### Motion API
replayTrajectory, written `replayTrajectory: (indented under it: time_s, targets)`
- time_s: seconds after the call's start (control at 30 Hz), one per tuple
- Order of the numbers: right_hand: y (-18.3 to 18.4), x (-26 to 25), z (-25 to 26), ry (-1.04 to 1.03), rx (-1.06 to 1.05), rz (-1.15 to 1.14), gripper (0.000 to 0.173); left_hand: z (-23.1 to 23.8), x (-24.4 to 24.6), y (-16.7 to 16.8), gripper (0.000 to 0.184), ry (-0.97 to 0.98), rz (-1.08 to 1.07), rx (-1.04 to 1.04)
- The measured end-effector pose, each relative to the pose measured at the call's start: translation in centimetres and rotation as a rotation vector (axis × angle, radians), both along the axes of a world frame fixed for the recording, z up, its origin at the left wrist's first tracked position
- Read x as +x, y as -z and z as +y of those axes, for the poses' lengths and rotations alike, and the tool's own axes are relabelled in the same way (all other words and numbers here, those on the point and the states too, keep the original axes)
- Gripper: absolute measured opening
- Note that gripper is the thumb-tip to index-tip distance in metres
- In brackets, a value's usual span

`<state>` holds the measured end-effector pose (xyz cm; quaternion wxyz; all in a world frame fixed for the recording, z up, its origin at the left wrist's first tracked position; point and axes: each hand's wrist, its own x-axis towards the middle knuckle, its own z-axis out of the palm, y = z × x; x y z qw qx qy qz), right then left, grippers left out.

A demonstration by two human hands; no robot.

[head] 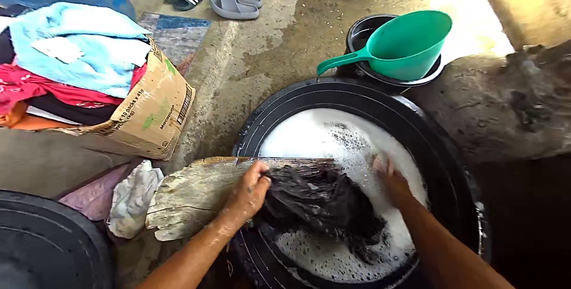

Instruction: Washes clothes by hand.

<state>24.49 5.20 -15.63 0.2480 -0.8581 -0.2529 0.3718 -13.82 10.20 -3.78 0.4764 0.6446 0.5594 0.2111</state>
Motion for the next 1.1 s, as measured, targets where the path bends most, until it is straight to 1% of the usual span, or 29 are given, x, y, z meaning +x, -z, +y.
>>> replayTrajectory:
  time_s: [0.03, 0.07, 0.1, 0.17, 0.2, 0.27, 0.3, 0.33, 0.37, 0.4, 0.43, 0.5, 0.57, 0.6, 0.63, 0.67, 0.73, 0.77, 0.8, 0.83, 0.87, 0.9, 0.93, 0.97, 1.0, 1.03, 1.07, 1.1]
  targets:
    - [-0.2, -1.4, 0.3, 0.073, 0.068, 0.085, 0.051, 0.6, -0.7, -0.8, 0.024, -0.048, 0.078, 0.037]
    - [-1.0, -3.1, 0.7, 0.077, 0.12, 0.145, 0.049, 1.1, -1.3, -1.4, 0.025, -0.075, 0.189, 0.072]
    - [-2.2, -5.1, 1.2, 0.021, 0.16, 0.198, 0.045, 1.5, -1.8, -1.8, 0.027, -0.077, 0.316, 0.093]
    - [-6.0, -10.2, 2.2, -0.19, 0.215, 0.31, 0.035, 1.6, -2.3, -1.9, 0.041, 0.021, 0.602, 0.132]
    - [-8.2, -13.3, 2.8, -0.314, 0.239, 0.343, 0.036, 1.5, -2.5, -1.3, 0.044, 0.077, 0.697, 0.211]
    - [-11.4, -20.1, 3.9, -0.545, 0.284, 0.287, 0.045, 1.3, -3.4, 0.8, 0.04, 0.12, 0.735, 0.448]
    - [-12.3, -23.2, 4.5, -0.63, 0.283, 0.218, 0.048, 1.4, -3.8, 1.4, 0.037, 0.119, 0.748, 0.491]
    - [-12.4, -25.6, 4.9, -0.7, 0.263, 0.138, 0.049, 1.4, -4.0, 1.7, 0.031, 0.105, 0.775, 0.512]
    - [-11.9, -26.6, 5.1, -0.756, 0.211, 0.052, 0.051, 1.4, -4.1, 1.8, 0.028, 0.096, 0.813, 0.515]
    - [-11.0, -26.2, 5.0, -0.788, 0.152, -0.037, 0.054, 1.4, -4.0, 1.8, 0.026, 0.102, 0.851, 0.5]
    - [-9.6, -24.4, 4.4, -0.794, 0.097, -0.113, 0.057, 1.5, -3.9, 1.7, 0.025, 0.117, 0.88, 0.481]
    - [-6.5, -17.7, 2.2, -0.729, -0.023, -0.215, 0.06, 1.5, -3.8, 1.5, 0.026, 0.156, 0.904, 0.434]
    - [-5.6, -11.6, 1.5, -0.585, -0.21, -0.212, 0.062, 1.8, -3.5, 1.3, 0.027, 0.175, 0.9, 0.402]
    - [-6.1, -10.7, 1.8, -0.539, -0.267, -0.19, 0.063, 1.9, -3.3, 1.2, 0.027, 0.181, 0.895, 0.379]
    - [-7.1, -11.5, 2.4, -0.521, -0.251, -0.171, 0.062, 1.8, -3.3, 1.2, 0.028, 0.19, 0.892, 0.358]
    - [-8.4, -13.6, 3.2, -0.518, -0.166, -0.143, 0.059, 1.9, -3.2, 1.1, 0.029, 0.195, 0.888, 0.34]
    - [-11.2, -19.9, 5.1, -0.545, 0.058, -0.018, 0.055, 2.0, -3.3, 1.1, 0.03, 0.189, 0.875, 0.332]
    - [-12.1, -23.1, 5.7, -0.587, 0.122, 0.048, 0.055, 1.9, -3.5, 1.2, 0.029, 0.187, 0.871, 0.34]
    - [-12.4, -25.4, 6.1, -0.648, 0.146, 0.071, 0.053, 1.8, -3.6, 1.4, 0.029, 0.185, 0.873, 0.357]
    - [-12.0, -26.4, 6.2, -0.709, 0.131, 0.05, 0.053, 1.8, -3.6, 1.3, 0.028, 0.183, 0.876, 0.367]
    - [-11.0, -25.9, 5.9, -0.752, 0.106, -0.019, 0.055, 1.9, -3.6, 1.3, 0.029, 0.185, 0.883, 0.362]
    - [-9.4, -24.0, 4.9, -0.767, 0.075, -0.11, 0.058, 1.9, -3.5, 1.2, 0.03, 0.188, 0.891, 0.348]
    - [-7.6, -20.9, 3.6, -0.754, 0.024, -0.187, 0.059, 1.9, -3.4, 1.2, 0.031, 0.193, 0.902, 0.333]
    - [-6.3, -17.1, 2.1, -0.713, -0.051, -0.238, 0.059, 1.8, -3.4, 1.1, 0.031, 0.2, 0.914, 0.324]
    - [-5.7, -13.5, 1.2, -0.654, -0.173, -0.257, 0.06, 1.9, -3.3, 1.0, 0.031, 0.205, 0.923, 0.325]
    - [-5.9, -10.9, 1.1, -0.592, -0.296, -0.266, 0.059, 2.1, -3.2, 0.9, 0.031, 0.205, 0.926, 0.328]
    - [-6.5, -9.6, 1.2, -0.546, -0.361, -0.256, 0.059, 2.1, -3.1, 0.8, 0.031, 0.208, 0.928, 0.32]
    - [-7.4, -9.9, 1.4, -0.518, -0.332, -0.235, 0.059, 2.1, -3.1, 0.9, 0.031, 0.211, 0.931, 0.315]
